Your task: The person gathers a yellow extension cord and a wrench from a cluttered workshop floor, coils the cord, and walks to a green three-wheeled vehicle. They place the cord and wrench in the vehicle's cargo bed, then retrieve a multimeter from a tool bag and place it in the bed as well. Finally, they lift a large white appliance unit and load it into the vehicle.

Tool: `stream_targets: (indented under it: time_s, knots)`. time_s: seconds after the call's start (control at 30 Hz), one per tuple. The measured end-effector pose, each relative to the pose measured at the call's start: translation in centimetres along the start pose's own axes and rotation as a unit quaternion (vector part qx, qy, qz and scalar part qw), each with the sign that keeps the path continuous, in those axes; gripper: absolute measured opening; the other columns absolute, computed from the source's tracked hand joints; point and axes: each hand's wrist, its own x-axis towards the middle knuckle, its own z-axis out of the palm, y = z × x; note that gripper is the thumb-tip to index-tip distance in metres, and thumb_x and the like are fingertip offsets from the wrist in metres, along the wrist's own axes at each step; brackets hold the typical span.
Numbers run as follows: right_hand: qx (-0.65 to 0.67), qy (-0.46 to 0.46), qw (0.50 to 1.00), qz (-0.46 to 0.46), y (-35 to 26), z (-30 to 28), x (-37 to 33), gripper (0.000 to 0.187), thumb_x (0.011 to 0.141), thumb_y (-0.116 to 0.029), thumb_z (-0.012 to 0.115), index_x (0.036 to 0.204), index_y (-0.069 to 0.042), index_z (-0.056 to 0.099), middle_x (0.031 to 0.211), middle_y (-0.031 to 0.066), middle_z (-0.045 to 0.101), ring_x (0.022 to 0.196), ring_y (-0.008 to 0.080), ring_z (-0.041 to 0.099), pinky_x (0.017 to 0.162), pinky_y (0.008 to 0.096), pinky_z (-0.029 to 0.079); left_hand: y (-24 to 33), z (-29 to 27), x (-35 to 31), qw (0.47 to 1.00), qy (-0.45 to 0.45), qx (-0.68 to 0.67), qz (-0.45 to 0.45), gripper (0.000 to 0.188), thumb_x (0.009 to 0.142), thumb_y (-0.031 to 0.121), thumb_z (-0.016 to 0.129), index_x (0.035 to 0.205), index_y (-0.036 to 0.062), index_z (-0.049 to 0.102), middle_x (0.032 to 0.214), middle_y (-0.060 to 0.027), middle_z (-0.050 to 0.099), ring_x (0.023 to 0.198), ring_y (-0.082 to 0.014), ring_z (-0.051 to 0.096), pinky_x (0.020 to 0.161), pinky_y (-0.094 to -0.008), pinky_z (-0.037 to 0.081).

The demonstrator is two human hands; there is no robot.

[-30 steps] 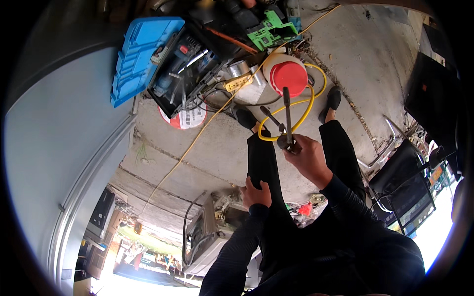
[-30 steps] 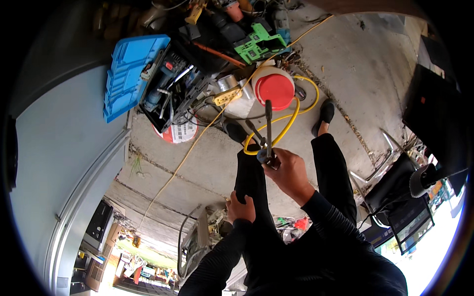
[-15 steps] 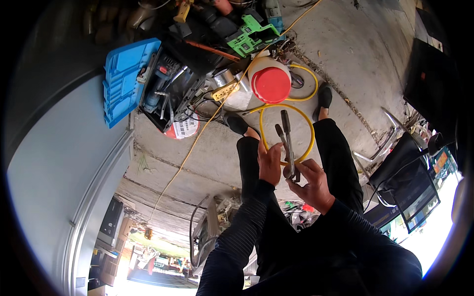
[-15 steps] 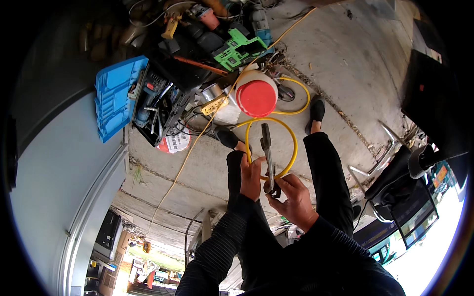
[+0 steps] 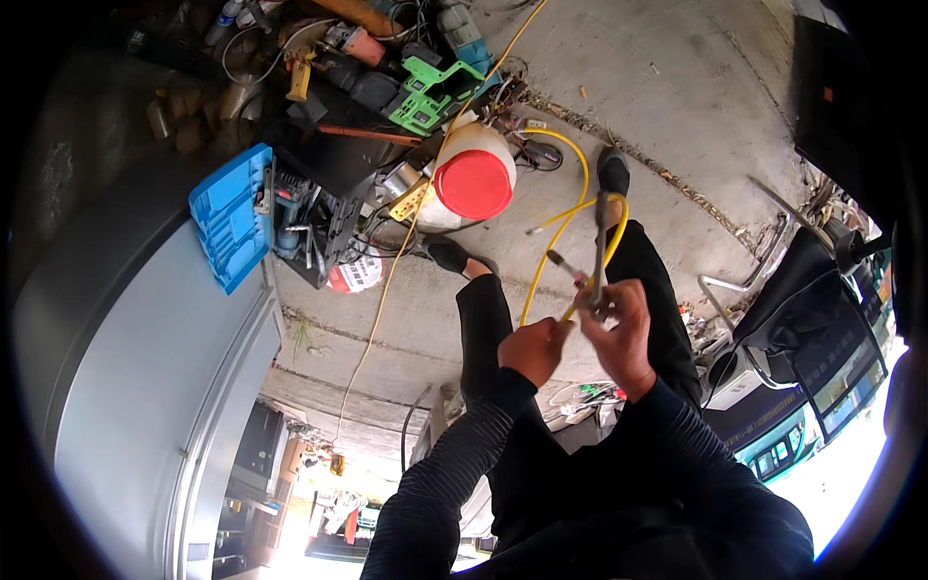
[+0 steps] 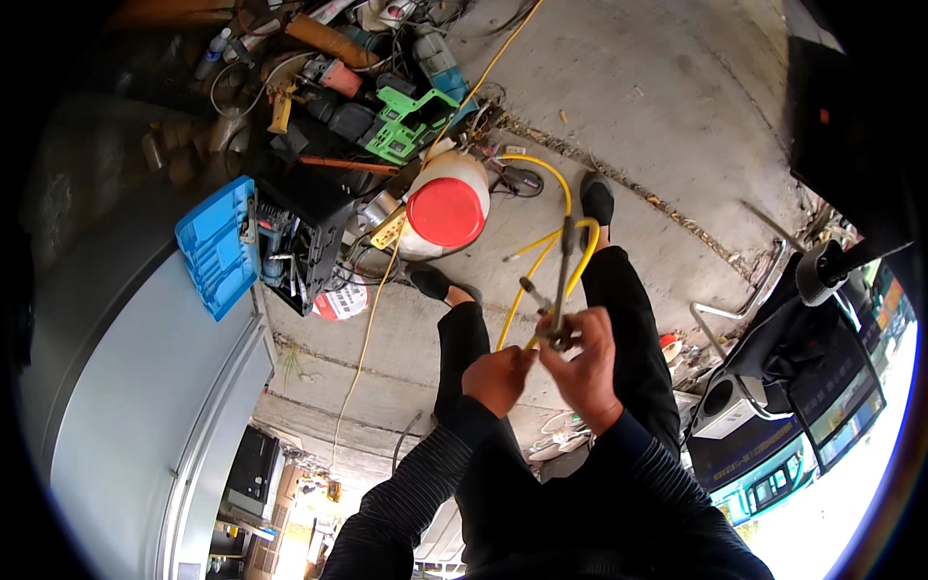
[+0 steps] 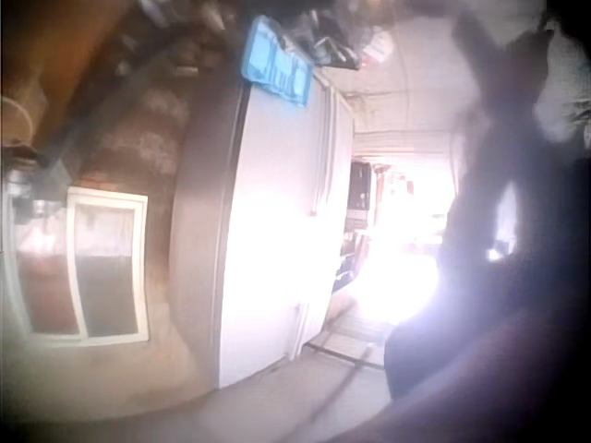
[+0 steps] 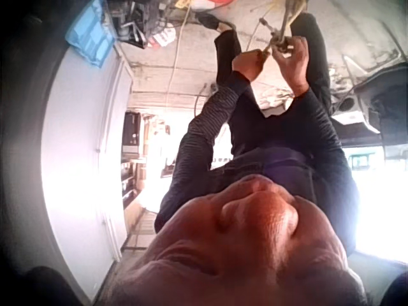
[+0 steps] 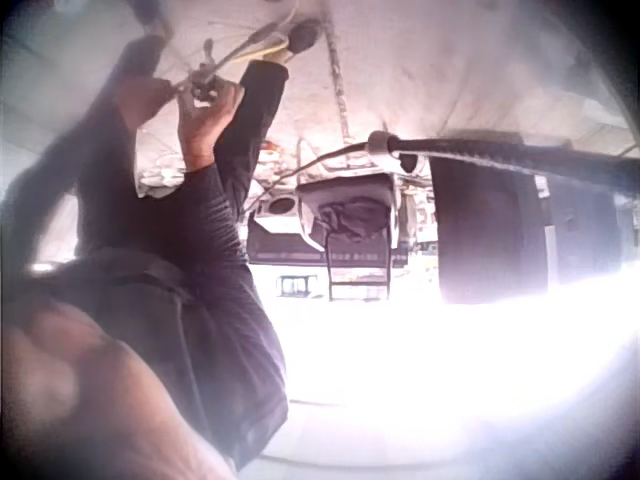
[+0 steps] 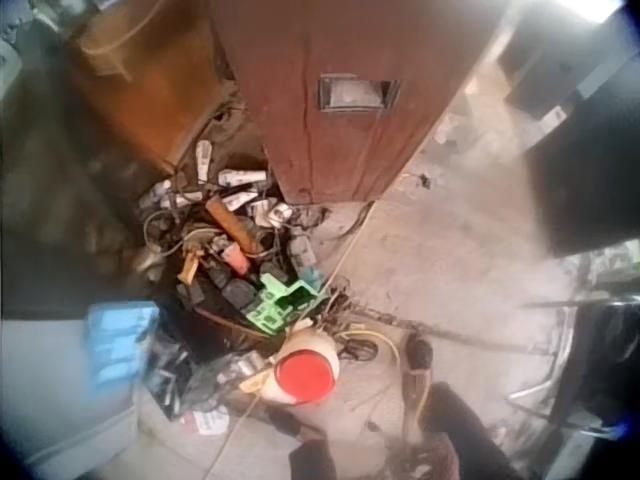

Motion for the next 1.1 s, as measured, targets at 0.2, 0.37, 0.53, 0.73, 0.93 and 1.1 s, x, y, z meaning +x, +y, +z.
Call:
stream_targets:
  time_s: [0.2, 0.37, 0.53, 0.73, 0.93, 1.1]
  knots:
    - [-0.031, 0.024, 0.999, -0.024, 1.9, -0.9, 4.2, 0.021, 0.080, -0.003, 0.078, 0.094, 0.001, 0.063, 0.087, 0.0038, 0.055, 0.072, 0.0110, 0.058, 0.061, 0.0250, 0.047, 3.6, 0.7, 0.0, 0.949, 0.176, -0.262, 0.013, 0.029, 0.097, 0.029, 0.063, 0.085, 0.0026, 0.067, 0.062, -0.0135, 0.060, 0.057, -0.0281, 0.063, 0.054, -0.0401, 0.045]
    - [0.195, -0.062, 0.969, 0.136, 4.4, -1.5, 2.8, 0.029, 0.088, -0.005, 0.074, 0.112, 0.002, 0.059, 0.104, 0.0068, 0.068, 0.085, 0.0091, 0.065, 0.070, 0.0223, 0.051, 1.0, 0.2, -0.3, 0.939, 0.129, -0.317, -0.028, 0.028, 0.097, 0.030, 0.063, 0.095, 0.0026, 0.070, 0.066, -0.0122, 0.061, 0.059, -0.0227, 0.063, 0.058, -0.0350, 0.047]
    - [0.328, -0.117, 0.901, 0.260, 3.1, -1.2, 1.7, 0.035, 0.094, -0.015, 0.069, 0.125, -0.001, 0.061, 0.114, 0.0062, 0.070, 0.097, 0.0151, 0.069, 0.071, 0.0234, 0.053, -0.3, 0.1, -1.6, 0.924, 0.130, -0.360, -0.004, 0.028, 0.098, 0.029, 0.062, 0.098, 0.0015, 0.070, 0.065, -0.0108, 0.062, 0.058, -0.0198, 0.063, 0.057, -0.0329, 0.046]
    - [0.328, -0.171, 0.882, 0.292, 2.6, -0.7, 0.9, 0.031, 0.094, -0.010, 0.067, 0.123, -0.002, 0.061, 0.112, 0.0048, 0.070, 0.099, 0.0166, 0.070, 0.076, 0.0263, 0.054, -2.3, -0.1, -2.1, 0.927, 0.171, -0.334, 0.012, 0.028, 0.099, 0.029, 0.062, 0.100, 0.0015, 0.069, 0.064, -0.0057, 0.062, 0.055, -0.0132, 0.060, 0.055, -0.0305, 0.046]
    - [-0.097, -0.230, 0.958, -0.143, 2.1, 0.5, 0.1, 0.035, 0.079, 0.005, 0.069, 0.112, 0.004, 0.057, 0.109, 0.0080, 0.067, 0.094, 0.0170, 0.066, 0.079, 0.0304, 0.053, -3.7, -2.8, -1.5, 0.818, 0.143, -0.556, 0.036, 0.028, 0.102, 0.025, 0.059, 0.096, -0.0015, 0.068, 0.058, 0.0008, 0.053, 0.050, -0.0051, 0.045, 0.047, -0.0256, 0.036]
    - [0.100, -0.235, 0.967, -0.011, -0.4, 1.5, -2.0, 0.022, 0.088, -0.005, 0.057, 0.109, 0.002, 0.052, 0.114, 0.0150, 0.064, 0.102, 0.0161, 0.062, 0.088, 0.0332, 0.050, -5.8, -3.6, 0.4, 0.821, 0.213, -0.528, 0.035, 0.028, 0.102, 0.026, 0.058, 0.093, 0.0008, 0.067, 0.060, 0.0023, 0.052, 0.055, -0.0054, 0.046, 0.052, -0.0243, 0.035]
